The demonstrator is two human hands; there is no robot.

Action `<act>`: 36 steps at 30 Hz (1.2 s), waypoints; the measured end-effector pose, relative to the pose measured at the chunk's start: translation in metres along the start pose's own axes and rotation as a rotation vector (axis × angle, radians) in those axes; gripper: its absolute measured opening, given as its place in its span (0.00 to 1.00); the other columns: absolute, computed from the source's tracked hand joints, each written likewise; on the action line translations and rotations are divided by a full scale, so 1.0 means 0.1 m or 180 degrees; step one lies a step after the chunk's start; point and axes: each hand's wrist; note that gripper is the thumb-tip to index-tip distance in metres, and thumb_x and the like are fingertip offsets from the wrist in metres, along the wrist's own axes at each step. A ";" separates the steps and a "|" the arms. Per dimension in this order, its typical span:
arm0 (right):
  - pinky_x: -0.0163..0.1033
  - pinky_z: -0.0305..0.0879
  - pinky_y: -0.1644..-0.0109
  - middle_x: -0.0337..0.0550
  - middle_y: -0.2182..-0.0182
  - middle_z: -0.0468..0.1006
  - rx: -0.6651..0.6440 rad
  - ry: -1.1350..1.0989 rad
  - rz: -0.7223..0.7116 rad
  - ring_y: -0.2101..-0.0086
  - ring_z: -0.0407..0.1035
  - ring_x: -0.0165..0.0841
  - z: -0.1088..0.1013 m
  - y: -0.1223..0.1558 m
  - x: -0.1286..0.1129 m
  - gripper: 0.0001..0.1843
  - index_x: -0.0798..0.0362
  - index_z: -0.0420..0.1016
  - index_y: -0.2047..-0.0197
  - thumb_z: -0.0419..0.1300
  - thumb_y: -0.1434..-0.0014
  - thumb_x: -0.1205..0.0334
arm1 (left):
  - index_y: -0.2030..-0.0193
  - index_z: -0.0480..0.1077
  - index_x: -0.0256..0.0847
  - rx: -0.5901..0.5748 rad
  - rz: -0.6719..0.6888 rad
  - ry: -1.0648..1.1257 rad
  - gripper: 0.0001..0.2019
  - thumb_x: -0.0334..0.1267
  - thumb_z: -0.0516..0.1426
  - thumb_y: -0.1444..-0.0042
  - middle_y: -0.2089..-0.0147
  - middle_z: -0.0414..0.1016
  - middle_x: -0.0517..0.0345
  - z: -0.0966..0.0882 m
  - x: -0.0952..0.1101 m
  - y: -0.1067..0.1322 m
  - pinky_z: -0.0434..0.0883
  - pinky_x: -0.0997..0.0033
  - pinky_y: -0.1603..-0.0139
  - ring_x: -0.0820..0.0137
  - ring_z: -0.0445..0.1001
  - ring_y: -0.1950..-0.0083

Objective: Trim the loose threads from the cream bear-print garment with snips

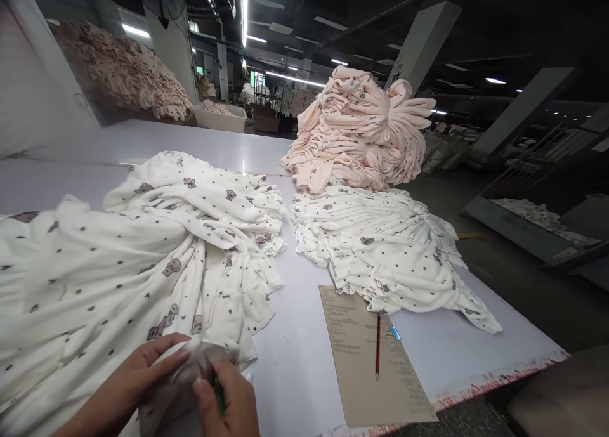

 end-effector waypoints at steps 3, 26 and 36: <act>0.34 0.51 0.74 0.35 0.80 0.63 0.0030 0.0452 -0.0022 0.77 0.58 0.30 0.00 -0.01 0.00 0.16 0.51 0.67 0.71 0.52 0.42 0.48 | 0.66 0.72 0.38 -0.0030 -0.0072 0.0096 0.18 0.49 0.67 0.59 0.74 0.77 0.63 0.03 0.01 0.01 0.67 0.78 0.68 0.72 0.71 0.71; 0.30 0.49 0.80 0.32 0.87 0.59 -0.0437 -0.0010 0.0590 0.84 0.54 0.26 -0.08 0.03 0.09 0.25 0.51 0.60 0.77 0.49 0.42 0.38 | 0.57 0.72 0.51 0.0294 0.2885 -0.2811 0.11 0.33 0.52 0.42 0.69 0.72 0.61 -0.18 -0.22 0.06 0.64 0.80 0.66 0.72 0.71 0.69; 0.31 0.49 0.80 0.34 0.87 0.60 -0.0525 0.0312 0.0595 0.83 0.57 0.28 -0.04 0.04 0.11 0.24 0.52 0.63 0.77 0.49 0.41 0.41 | 0.57 0.74 0.49 0.0146 0.2916 -0.3108 0.10 0.39 0.51 0.39 0.72 0.69 0.59 -0.15 -0.24 0.07 0.63 0.77 0.69 0.72 0.69 0.72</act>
Point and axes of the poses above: each hand's wrist, its own y-axis away from the middle knuckle, its own z-axis out of the palm, x = y × z
